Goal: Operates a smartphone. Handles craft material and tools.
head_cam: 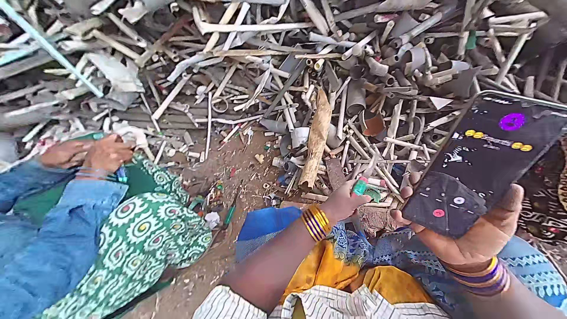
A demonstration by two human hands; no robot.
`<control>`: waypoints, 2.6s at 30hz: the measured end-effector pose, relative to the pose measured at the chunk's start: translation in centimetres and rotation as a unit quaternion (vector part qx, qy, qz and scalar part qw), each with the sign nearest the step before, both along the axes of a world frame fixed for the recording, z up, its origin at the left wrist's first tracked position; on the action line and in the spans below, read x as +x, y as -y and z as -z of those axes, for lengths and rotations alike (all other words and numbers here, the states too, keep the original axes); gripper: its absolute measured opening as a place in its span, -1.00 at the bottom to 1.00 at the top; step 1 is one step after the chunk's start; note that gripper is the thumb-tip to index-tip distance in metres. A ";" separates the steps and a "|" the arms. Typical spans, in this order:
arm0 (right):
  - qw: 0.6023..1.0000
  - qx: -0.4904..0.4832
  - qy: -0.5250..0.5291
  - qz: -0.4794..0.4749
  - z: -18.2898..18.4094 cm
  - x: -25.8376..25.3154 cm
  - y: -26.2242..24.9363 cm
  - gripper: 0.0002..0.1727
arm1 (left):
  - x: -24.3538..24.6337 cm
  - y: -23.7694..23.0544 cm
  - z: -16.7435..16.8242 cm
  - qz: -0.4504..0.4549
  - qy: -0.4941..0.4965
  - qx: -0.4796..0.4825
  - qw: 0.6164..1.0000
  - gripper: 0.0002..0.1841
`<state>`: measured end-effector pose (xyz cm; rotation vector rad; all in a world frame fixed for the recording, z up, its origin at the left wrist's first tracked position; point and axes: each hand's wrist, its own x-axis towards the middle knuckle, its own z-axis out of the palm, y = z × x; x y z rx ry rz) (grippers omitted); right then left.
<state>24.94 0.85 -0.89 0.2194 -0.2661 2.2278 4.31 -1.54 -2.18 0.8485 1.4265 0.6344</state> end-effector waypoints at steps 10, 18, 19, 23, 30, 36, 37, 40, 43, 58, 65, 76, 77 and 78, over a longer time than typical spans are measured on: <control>0.999 -0.007 0.040 0.026 0.6 -0.3 0.1 -0.22 | 1.5 0.3 0.7 0.101 -0.026 -0.056 0.993 -0.21; 0.998 -0.022 0.051 0.020 0.7 -0.4 0.1 -0.22 | 1.4 0.2 0.6 0.108 -0.031 -0.055 0.992 -0.22; 0.998 -0.024 0.053 0.020 0.7 -0.4 0.1 -0.22 | 1.4 0.2 0.6 0.109 -0.033 -0.056 0.992 -0.23; 0.997 -0.019 0.071 0.030 0.8 -0.4 0.0 -0.18 | 1.6 0.2 0.5 0.123 -0.037 -0.063 0.990 -0.23; 0.998 -0.030 0.046 0.006 0.7 -0.1 0.0 -0.17 | 2.0 0.3 0.7 0.143 -0.039 -0.067 0.987 -0.24; 0.998 -0.018 0.050 0.014 0.6 -0.2 0.0 -0.19 | 2.0 0.2 1.0 0.145 -0.039 -0.061 0.987 -0.24; 0.999 -0.016 0.048 0.012 0.5 -0.3 0.0 -0.20 | 2.0 0.2 1.0 0.144 -0.039 -0.062 0.987 -0.23; 0.999 -0.013 0.046 0.013 0.6 -0.3 0.1 -0.21 | 1.9 0.3 1.2 0.145 -0.041 -0.056 0.987 -0.22; 0.997 -0.003 0.069 0.028 0.2 -0.6 0.2 -0.23 | 1.7 0.3 1.5 0.140 -0.043 -0.048 0.988 -0.23; 0.999 0.008 0.005 -0.034 0.7 -0.9 0.0 -0.23 | 0.8 -1.0 1.1 -0.137 0.051 -0.041 0.988 -0.56; 1.000 -0.004 0.014 -0.010 0.2 -1.1 0.2 -0.27 | 1.0 -1.3 2.8 -0.090 0.041 -0.098 0.990 -0.40; 1.000 -0.010 0.021 0.002 -0.7 -1.9 0.3 -0.22 | 0.6 0.3 5.0 -0.051 -0.005 -0.123 0.991 -0.53; 1.000 -0.009 0.018 0.004 -0.8 -2.0 0.3 -0.20 | 0.5 0.5 5.1 -0.052 -0.010 -0.120 0.991 -0.54; 1.000 -0.016 0.019 0.009 -0.8 -2.1 0.3 -0.20 | 0.2 0.7 5.2 -0.047 -0.017 -0.120 0.992 -0.56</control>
